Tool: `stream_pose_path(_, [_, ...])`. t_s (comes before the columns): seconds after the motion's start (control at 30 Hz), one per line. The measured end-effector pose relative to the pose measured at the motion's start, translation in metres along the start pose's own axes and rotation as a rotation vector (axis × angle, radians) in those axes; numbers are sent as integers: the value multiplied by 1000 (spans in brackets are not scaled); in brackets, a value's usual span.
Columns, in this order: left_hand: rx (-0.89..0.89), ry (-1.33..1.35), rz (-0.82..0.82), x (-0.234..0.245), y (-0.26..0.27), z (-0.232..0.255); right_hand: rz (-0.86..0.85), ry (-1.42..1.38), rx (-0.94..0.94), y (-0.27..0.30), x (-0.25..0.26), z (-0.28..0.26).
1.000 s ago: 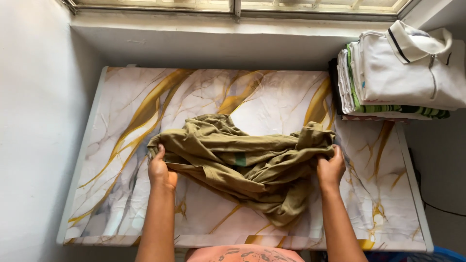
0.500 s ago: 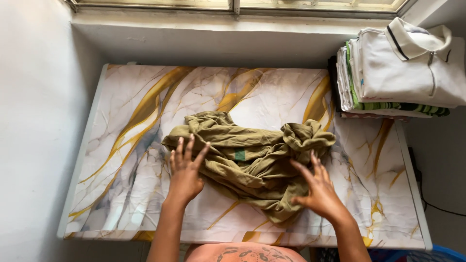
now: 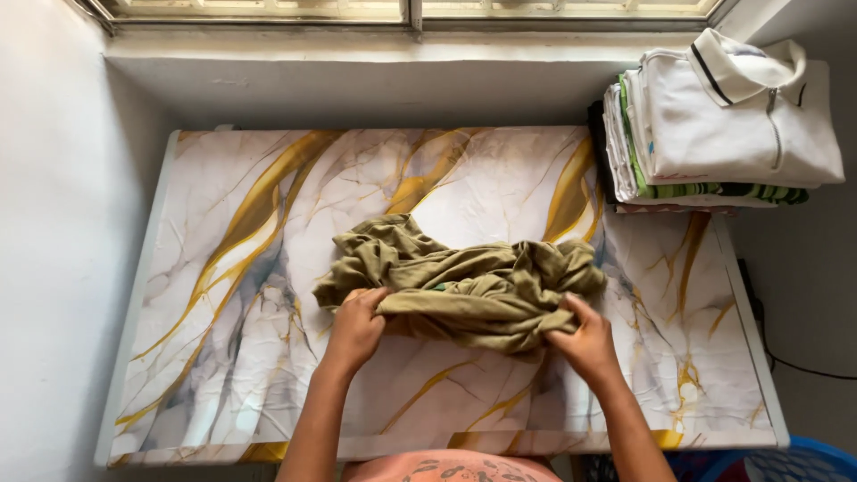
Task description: Folding a green t-shirt on a marble-patterned surface.
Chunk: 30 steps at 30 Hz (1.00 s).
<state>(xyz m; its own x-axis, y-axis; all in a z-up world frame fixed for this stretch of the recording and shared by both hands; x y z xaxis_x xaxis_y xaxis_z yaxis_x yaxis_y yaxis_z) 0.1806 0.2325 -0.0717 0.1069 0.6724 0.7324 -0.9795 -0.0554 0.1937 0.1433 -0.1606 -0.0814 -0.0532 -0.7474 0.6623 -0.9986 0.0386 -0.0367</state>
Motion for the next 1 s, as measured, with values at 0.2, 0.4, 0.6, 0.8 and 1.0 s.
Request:
stream_pose_path(0.2, [144,482,-32,2,-32,-5,62,-507,-8,-71,-13,-28])
stream_pose_path(0.4, [571,1173,-90,10,-62,-45,103,-707,122,-107,12,-140])
stream_pose_path(0.6, [694,1198,148,40,-50,-90,210,-471,98,-100,4,-49])
stream_pose_path(0.8, [737,1027,254,26,-18,-117,350,103,-39,-69,-20,23])
stream_pose_path(1.0, [714,1138,-29,-8,17,-94,280,279,-84,-68,-50,32])
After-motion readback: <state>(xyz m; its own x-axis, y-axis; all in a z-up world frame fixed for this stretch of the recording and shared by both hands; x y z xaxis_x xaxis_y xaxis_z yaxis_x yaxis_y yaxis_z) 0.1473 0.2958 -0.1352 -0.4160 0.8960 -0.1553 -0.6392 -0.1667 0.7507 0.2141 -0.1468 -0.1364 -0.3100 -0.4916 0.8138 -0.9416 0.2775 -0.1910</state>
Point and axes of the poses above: each hand's wrist, its own y-axis away from the middle knuckle, its own x-axis out of the back of the hand, z = x × y, the point moved 3 cm from there along -y, towards the middle knuckle, and after that the axes turned 10 degrees about x, right-handed, at the moved point
